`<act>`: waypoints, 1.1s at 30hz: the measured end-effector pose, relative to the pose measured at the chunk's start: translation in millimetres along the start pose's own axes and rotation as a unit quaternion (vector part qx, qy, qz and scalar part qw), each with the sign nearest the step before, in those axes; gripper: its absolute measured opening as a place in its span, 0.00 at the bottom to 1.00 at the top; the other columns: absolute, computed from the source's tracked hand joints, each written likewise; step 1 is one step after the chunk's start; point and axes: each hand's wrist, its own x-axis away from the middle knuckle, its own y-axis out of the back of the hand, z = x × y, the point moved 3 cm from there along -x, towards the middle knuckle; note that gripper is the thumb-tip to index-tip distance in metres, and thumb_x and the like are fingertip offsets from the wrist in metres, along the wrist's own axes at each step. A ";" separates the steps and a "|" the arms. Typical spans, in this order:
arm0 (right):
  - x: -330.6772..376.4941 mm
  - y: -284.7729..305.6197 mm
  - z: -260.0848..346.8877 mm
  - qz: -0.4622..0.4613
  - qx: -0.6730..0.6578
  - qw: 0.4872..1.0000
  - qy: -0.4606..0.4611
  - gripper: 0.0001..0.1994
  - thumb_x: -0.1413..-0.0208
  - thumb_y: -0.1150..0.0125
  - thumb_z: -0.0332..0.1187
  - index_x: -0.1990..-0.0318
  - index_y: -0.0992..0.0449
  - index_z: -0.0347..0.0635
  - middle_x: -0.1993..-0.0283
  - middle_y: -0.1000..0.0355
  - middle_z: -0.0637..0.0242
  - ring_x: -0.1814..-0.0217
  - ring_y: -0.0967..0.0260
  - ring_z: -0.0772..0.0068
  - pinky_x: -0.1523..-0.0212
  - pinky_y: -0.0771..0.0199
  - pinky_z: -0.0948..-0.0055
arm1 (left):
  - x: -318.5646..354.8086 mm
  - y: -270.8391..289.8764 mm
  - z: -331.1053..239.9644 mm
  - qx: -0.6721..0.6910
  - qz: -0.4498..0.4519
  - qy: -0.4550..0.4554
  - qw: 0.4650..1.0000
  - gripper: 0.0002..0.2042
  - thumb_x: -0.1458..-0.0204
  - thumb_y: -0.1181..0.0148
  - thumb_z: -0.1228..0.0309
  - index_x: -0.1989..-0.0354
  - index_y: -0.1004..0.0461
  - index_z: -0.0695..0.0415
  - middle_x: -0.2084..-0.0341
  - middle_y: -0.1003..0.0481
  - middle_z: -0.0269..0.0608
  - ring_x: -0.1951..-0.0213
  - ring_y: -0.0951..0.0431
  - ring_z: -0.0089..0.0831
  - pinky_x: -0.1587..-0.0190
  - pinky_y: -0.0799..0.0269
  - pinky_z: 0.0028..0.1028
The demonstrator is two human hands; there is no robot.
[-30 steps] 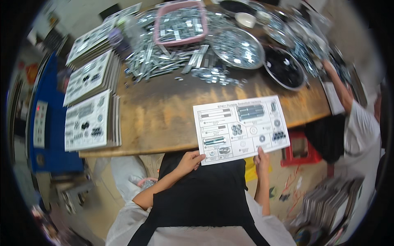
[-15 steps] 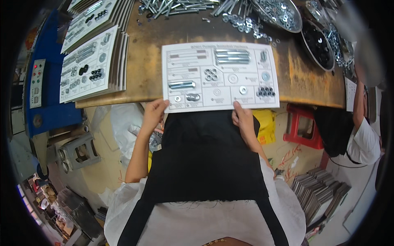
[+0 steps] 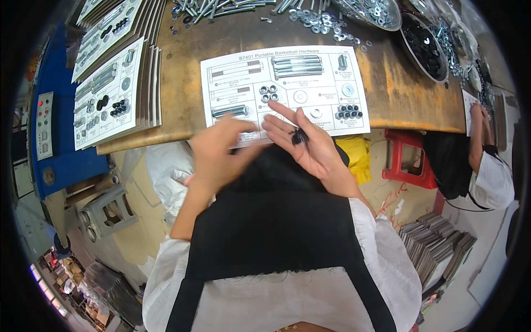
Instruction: The person assembles metal fasteners by hand, picking bolts, nuts, and washers from trays and placing them into designated slots on a cardboard template. The person repeatedly completes one template and moves it aside to start a new one.
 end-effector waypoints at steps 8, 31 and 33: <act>10.5 -12.2 5.9 0.166 0.117 0.979 0.019 0.28 0.32 0.56 0.49 0.35 0.38 0.34 0.38 0.38 0.57 0.37 0.39 0.69 0.39 0.35 0.70 | -24.3 -27.2 -17.3 0.055 -0.023 -0.105 0.993 0.13 0.65 0.28 0.73 0.68 0.20 0.51 0.78 0.30 0.30 0.78 0.27 0.26 0.76 0.33 0.25; 29.7 -16.2 37.9 0.101 0.344 0.926 0.114 0.14 0.48 0.34 0.21 0.53 0.22 0.31 0.61 0.21 0.58 0.58 0.23 0.75 0.54 0.24 0.79 | -36.7 -5.4 -22.9 0.200 -0.011 -0.149 0.968 0.22 0.69 0.30 0.80 0.59 0.23 0.58 0.63 0.23 0.40 0.63 0.24 0.32 0.59 0.31 0.29; 31.0 -19.0 37.9 0.122 0.350 0.924 0.094 0.13 0.49 0.34 0.21 0.54 0.21 0.31 0.60 0.20 0.58 0.57 0.22 0.75 0.54 0.24 0.79 | -32.1 -14.6 -3.4 0.380 0.002 -0.050 0.924 0.20 0.65 0.34 0.82 0.58 0.23 0.61 0.62 0.24 0.42 0.60 0.25 0.31 0.56 0.31 0.30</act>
